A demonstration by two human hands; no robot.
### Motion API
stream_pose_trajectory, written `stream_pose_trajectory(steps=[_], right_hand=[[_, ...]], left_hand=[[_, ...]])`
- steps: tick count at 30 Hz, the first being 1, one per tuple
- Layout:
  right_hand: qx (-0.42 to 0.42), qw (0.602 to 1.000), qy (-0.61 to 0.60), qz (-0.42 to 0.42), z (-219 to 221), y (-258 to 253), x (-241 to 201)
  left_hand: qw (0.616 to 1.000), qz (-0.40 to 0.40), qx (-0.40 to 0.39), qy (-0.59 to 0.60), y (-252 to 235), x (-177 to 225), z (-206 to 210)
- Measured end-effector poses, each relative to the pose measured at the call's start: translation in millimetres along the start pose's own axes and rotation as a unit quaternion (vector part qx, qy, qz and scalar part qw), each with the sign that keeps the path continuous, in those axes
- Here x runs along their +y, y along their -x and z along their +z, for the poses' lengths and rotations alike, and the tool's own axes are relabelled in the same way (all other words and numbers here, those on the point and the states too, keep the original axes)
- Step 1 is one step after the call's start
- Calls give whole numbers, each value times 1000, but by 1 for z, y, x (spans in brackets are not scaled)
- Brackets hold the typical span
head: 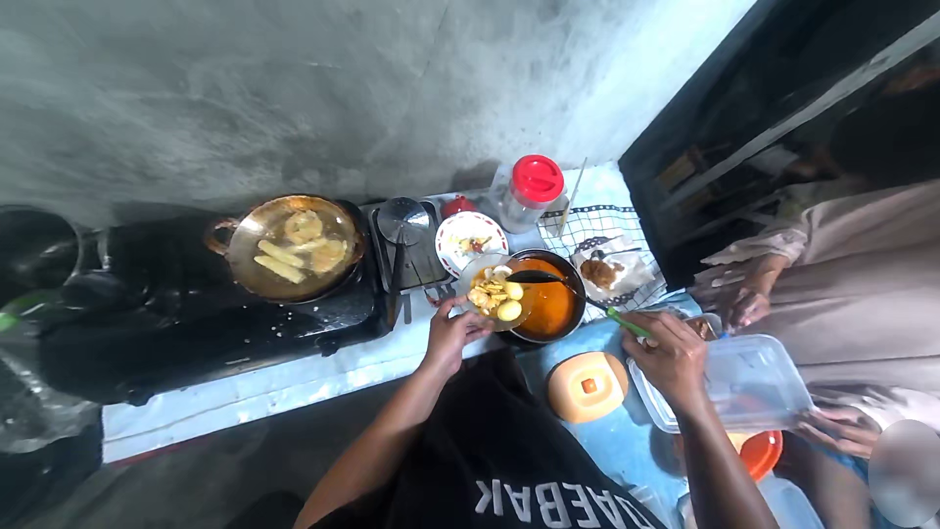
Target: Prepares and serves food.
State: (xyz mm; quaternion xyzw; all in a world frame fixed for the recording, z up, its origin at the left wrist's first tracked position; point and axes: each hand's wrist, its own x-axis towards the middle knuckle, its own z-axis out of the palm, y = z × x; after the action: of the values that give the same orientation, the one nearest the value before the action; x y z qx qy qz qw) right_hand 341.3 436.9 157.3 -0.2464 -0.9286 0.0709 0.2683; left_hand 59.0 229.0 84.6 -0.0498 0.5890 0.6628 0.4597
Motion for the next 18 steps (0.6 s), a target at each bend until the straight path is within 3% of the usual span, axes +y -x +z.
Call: stream_pose_trajectory(steps=[3, 6, 12, 18], right_hand=[[-7, 997, 3, 79, 12, -4, -5], [-89, 982, 79, 149, 33, -4, -19], [-220, 949, 166, 155, 67, -5, -69], [-356, 882, 212, 224, 83, -37, -91]], left_hand=[[1000, 9, 12, 10, 1, -5, -11], [999, 17, 33, 24, 8, -14, -27], [996, 6, 83, 26, 34, -28, -67], [992, -26, 120, 3, 51, -37, -82]])
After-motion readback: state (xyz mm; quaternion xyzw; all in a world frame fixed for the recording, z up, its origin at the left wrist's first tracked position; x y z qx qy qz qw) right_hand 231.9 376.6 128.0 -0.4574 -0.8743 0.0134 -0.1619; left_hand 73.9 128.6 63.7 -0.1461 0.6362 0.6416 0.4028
